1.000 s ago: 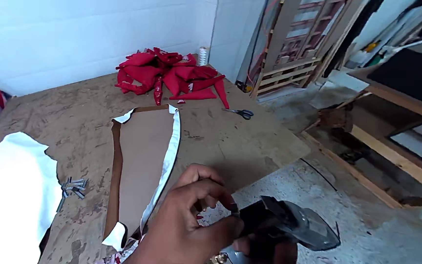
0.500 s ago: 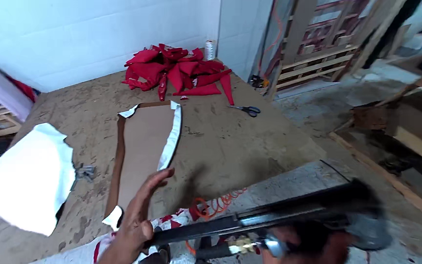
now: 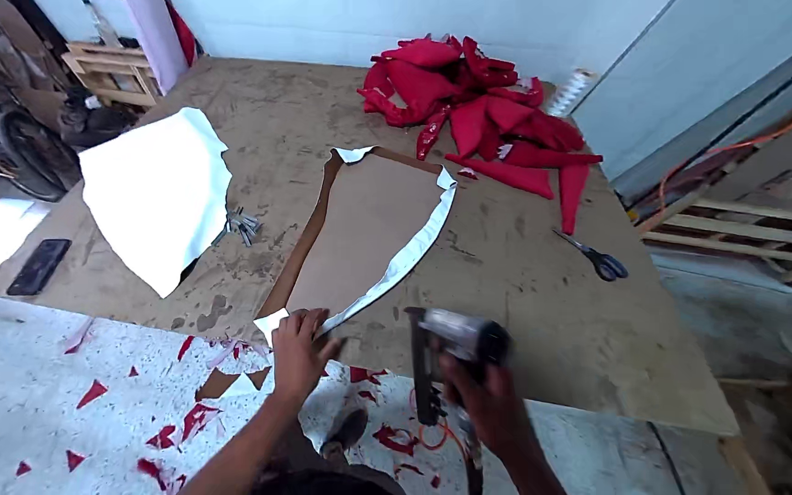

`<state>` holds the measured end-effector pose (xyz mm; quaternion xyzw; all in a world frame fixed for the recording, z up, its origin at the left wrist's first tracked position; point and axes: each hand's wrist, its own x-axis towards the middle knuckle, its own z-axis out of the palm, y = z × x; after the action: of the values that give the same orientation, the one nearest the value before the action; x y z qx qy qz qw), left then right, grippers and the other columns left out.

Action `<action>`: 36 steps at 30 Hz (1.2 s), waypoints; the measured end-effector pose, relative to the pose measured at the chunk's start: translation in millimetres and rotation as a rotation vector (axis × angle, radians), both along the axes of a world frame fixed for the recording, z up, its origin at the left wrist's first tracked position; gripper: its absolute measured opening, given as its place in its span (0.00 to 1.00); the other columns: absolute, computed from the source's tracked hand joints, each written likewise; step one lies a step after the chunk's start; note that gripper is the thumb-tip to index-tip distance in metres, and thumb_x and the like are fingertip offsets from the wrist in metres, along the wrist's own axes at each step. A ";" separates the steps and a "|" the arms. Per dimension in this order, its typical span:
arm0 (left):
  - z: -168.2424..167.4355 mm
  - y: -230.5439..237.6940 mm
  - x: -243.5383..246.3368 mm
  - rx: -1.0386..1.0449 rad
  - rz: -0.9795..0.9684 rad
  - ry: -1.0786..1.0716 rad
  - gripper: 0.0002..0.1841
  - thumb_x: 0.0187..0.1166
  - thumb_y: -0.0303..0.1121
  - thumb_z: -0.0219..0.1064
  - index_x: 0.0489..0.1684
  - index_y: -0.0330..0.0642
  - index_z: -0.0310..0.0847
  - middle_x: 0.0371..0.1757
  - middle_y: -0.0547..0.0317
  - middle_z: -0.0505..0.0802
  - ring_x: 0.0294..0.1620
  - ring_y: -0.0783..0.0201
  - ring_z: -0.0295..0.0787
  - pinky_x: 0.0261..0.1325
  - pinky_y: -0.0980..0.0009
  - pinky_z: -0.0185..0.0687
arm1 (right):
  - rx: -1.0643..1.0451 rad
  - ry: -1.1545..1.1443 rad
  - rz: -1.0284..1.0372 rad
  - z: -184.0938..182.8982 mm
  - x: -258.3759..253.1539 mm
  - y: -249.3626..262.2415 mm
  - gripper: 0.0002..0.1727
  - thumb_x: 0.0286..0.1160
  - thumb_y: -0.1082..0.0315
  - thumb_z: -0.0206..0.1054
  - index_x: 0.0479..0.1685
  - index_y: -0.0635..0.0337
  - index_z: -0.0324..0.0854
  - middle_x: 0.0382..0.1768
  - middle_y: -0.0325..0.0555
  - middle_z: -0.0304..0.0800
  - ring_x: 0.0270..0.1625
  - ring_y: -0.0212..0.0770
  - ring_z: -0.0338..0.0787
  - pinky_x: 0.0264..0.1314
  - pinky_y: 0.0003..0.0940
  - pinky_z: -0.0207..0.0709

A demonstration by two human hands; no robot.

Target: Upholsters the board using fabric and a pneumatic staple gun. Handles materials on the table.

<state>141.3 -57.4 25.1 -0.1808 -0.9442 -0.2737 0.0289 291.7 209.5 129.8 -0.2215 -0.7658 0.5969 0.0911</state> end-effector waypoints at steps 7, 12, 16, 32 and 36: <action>-27.6 -6.5 -47.2 -0.237 -0.327 -0.095 0.17 0.82 0.51 0.62 0.55 0.54 0.88 0.56 0.61 0.94 0.64 0.55 0.88 0.69 0.47 0.77 | -0.070 -0.382 -0.160 -95.2 -58.6 87.8 0.27 0.84 0.53 0.67 0.66 0.69 0.75 0.43 0.59 0.93 0.37 0.53 0.96 0.42 0.54 0.94; -28.1 -13.1 -78.0 -0.299 -0.593 -0.081 0.19 0.88 0.49 0.55 0.46 0.45 0.88 0.41 0.55 0.95 0.50 0.52 0.91 0.65 0.48 0.78 | 0.642 -0.669 0.048 -24.0 -97.0 88.1 0.29 0.78 0.44 0.69 0.66 0.59 0.84 0.56 0.60 0.90 0.61 0.61 0.89 0.65 0.69 0.79; -33.3 -19.6 -84.3 -0.270 -0.716 -0.101 0.19 0.89 0.47 0.54 0.44 0.45 0.89 0.41 0.56 0.95 0.51 0.55 0.91 0.63 0.52 0.79 | 0.863 -0.647 0.740 -3.8 -213.1 -87.2 0.22 0.84 0.44 0.63 0.45 0.53 0.89 0.45 0.49 0.93 0.52 0.51 0.92 0.57 0.61 0.84; -56.4 -41.2 -126.5 0.003 -0.710 -0.088 0.19 0.85 0.51 0.63 0.33 0.49 0.92 0.36 0.63 0.93 0.49 0.59 0.88 0.65 0.50 0.75 | 1.005 -0.969 1.050 -71.5 -301.2 -128.6 0.14 0.69 0.64 0.75 0.48 0.64 0.87 0.51 0.61 0.90 0.56 0.64 0.90 0.50 0.69 0.83; -73.2 -40.6 -126.5 0.107 -0.654 -0.033 0.23 0.84 0.55 0.64 0.22 0.50 0.86 0.26 0.66 0.88 0.41 0.61 0.84 0.62 0.50 0.71 | 0.875 -0.715 0.856 -84.1 -267.3 -98.0 0.15 0.73 0.55 0.73 0.37 0.60 0.87 0.39 0.56 0.91 0.46 0.60 0.92 0.43 0.66 0.84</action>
<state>14.8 -97.9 -48.1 -0.4682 -0.8208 -0.3206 -0.0665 24.4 111.5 45.7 -0.0266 -0.9381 0.1085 -0.3279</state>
